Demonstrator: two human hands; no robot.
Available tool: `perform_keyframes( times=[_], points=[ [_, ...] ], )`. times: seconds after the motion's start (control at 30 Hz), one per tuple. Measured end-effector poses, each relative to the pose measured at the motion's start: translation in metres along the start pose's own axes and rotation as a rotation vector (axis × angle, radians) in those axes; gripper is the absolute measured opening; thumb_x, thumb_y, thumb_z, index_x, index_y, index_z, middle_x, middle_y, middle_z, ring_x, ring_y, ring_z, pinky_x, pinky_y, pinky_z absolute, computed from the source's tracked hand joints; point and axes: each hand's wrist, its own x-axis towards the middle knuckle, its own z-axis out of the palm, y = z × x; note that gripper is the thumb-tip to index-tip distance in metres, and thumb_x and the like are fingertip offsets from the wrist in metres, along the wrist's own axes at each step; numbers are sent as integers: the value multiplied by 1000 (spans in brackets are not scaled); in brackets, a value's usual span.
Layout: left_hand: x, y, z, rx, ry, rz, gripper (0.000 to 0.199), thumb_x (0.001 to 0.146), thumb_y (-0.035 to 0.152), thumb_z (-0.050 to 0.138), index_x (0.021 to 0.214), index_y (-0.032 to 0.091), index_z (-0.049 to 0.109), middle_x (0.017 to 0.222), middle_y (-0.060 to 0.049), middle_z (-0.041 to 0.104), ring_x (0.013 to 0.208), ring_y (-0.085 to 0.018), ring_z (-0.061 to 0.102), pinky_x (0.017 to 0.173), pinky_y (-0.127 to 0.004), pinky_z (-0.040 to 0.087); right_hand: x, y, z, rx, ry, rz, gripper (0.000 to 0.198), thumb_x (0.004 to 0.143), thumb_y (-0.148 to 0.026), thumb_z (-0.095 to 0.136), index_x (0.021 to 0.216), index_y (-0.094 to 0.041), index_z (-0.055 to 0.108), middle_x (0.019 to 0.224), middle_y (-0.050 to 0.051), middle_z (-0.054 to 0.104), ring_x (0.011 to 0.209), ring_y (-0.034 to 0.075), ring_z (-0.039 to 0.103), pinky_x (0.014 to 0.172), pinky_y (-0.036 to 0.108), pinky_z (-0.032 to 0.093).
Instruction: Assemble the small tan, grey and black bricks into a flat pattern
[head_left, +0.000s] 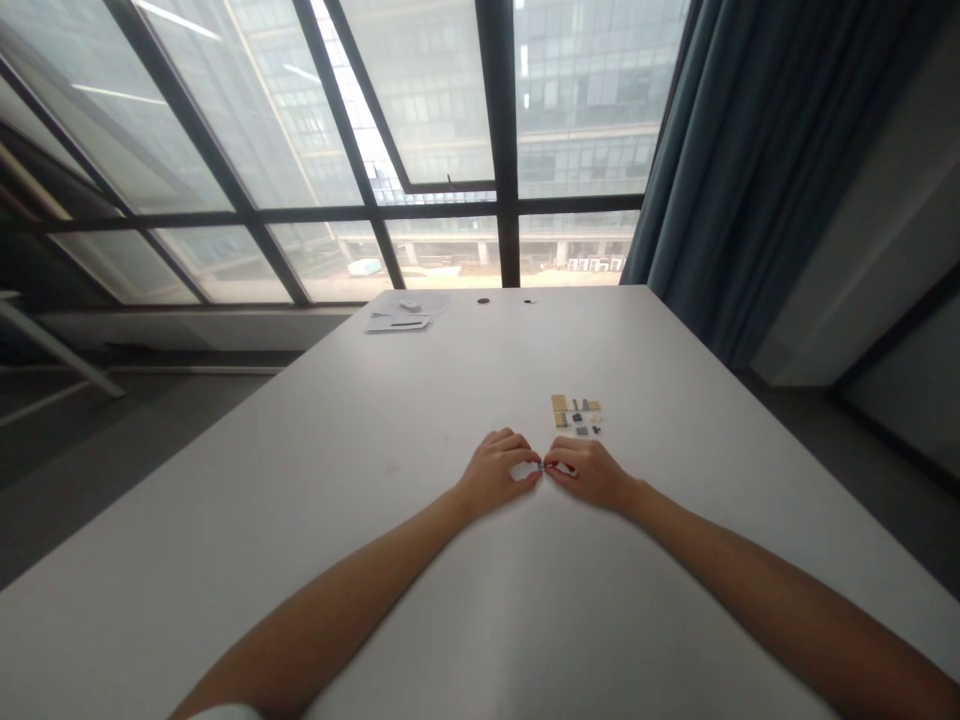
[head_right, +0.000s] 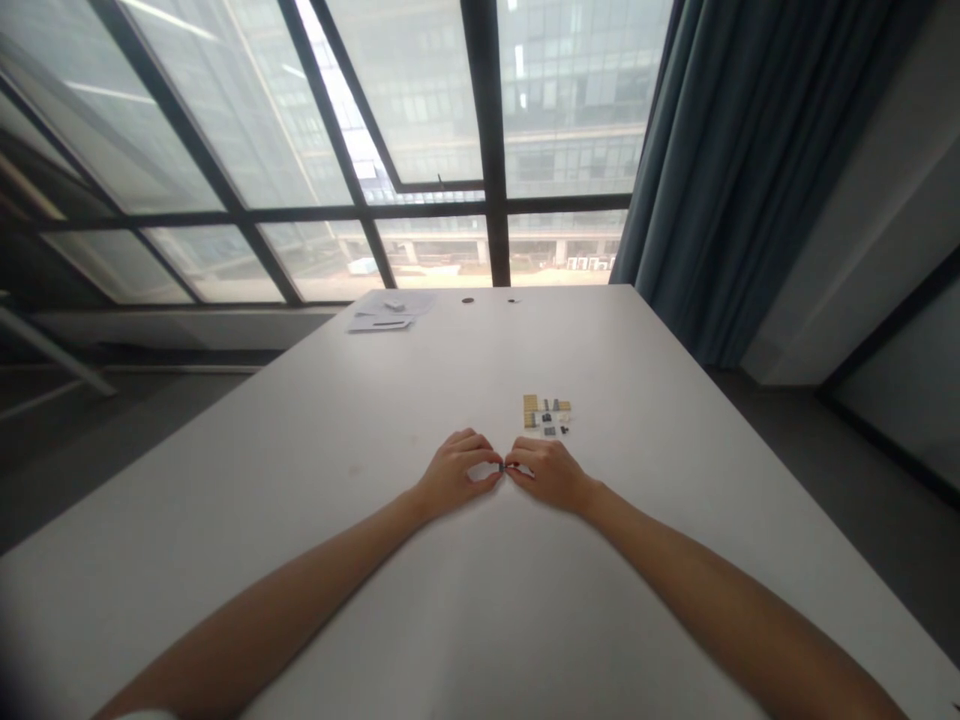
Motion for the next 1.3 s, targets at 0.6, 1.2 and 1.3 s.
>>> perform_keyframes(
  times=[0.6, 1.2, 1.3],
  points=[
    [0, -4, -1, -18, 8, 17, 9, 86, 31, 68, 92, 25, 73, 90, -5, 71, 90, -20, 62, 84, -36, 48, 0, 5, 8, -5, 27, 10, 10, 93, -19, 59, 89, -21, 67, 85, 2, 67, 76, 14, 62, 72, 24, 46],
    [0, -5, 1, -111, 119, 68, 10, 87, 26, 68, 95, 23, 72, 87, -5, 70, 84, -18, 61, 81, -34, 49, 1, 2, 4, -5, 86, -30, 10, 93, -17, 58, 90, -20, 67, 81, 3, 64, 72, 14, 59, 67, 24, 44],
    [1, -4, 0, -113, 115, 67, 9, 87, 26, 67, 94, 23, 73, 86, -5, 70, 83, -18, 61, 81, -33, 49, 1, 3, 5, -4, 91, -32, 10, 92, -17, 59, 90, -20, 68, 81, 3, 65, 71, 14, 59, 68, 24, 44]
  ],
)
